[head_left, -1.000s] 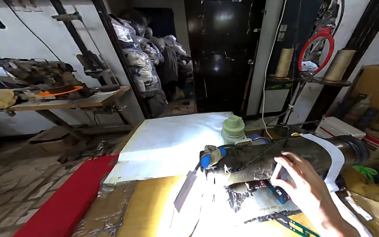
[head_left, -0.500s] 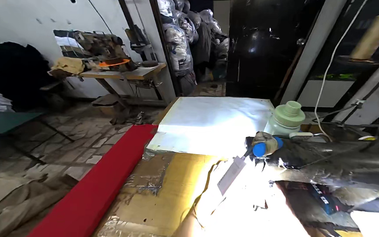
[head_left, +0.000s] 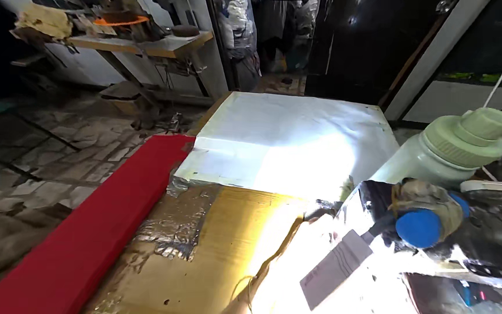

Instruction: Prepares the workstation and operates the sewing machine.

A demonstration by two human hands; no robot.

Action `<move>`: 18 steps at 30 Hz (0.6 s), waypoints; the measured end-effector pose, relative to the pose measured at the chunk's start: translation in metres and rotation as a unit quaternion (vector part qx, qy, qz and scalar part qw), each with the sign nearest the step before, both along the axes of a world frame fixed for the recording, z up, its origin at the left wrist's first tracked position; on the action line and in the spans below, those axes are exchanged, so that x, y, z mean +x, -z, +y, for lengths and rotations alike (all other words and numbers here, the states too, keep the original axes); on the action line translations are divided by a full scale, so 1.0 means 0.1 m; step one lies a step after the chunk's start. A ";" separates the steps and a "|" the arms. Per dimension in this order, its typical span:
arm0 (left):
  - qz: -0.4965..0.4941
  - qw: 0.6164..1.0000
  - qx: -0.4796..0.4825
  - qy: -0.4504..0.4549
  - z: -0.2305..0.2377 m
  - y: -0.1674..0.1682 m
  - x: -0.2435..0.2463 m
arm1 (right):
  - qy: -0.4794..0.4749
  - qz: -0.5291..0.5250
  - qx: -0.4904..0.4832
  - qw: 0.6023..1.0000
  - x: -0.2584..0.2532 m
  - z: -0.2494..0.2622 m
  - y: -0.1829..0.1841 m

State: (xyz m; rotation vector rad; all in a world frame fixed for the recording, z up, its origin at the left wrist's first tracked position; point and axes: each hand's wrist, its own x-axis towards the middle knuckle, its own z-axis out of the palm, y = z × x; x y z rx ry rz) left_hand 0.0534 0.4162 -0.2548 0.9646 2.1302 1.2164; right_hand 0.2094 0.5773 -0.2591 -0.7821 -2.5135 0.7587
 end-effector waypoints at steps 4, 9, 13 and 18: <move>0.149 0.986 0.063 0.031 0.43 0.23 -0.18 | -0.064 -0.048 -0.084 0.993 -0.12 -0.10 -0.56; 0.085 0.992 0.052 0.075 0.45 0.05 -0.23 | -0.018 -0.164 -0.141 0.976 -0.17 -0.14 -0.88; 0.117 0.981 0.131 0.082 0.49 0.42 -0.30 | 0.022 -0.244 -0.140 0.959 -0.02 -0.26 -0.50; 0.062 0.993 0.000 0.105 0.51 0.96 -0.16 | 0.047 -0.068 -0.175 0.981 -0.47 -0.12 -1.16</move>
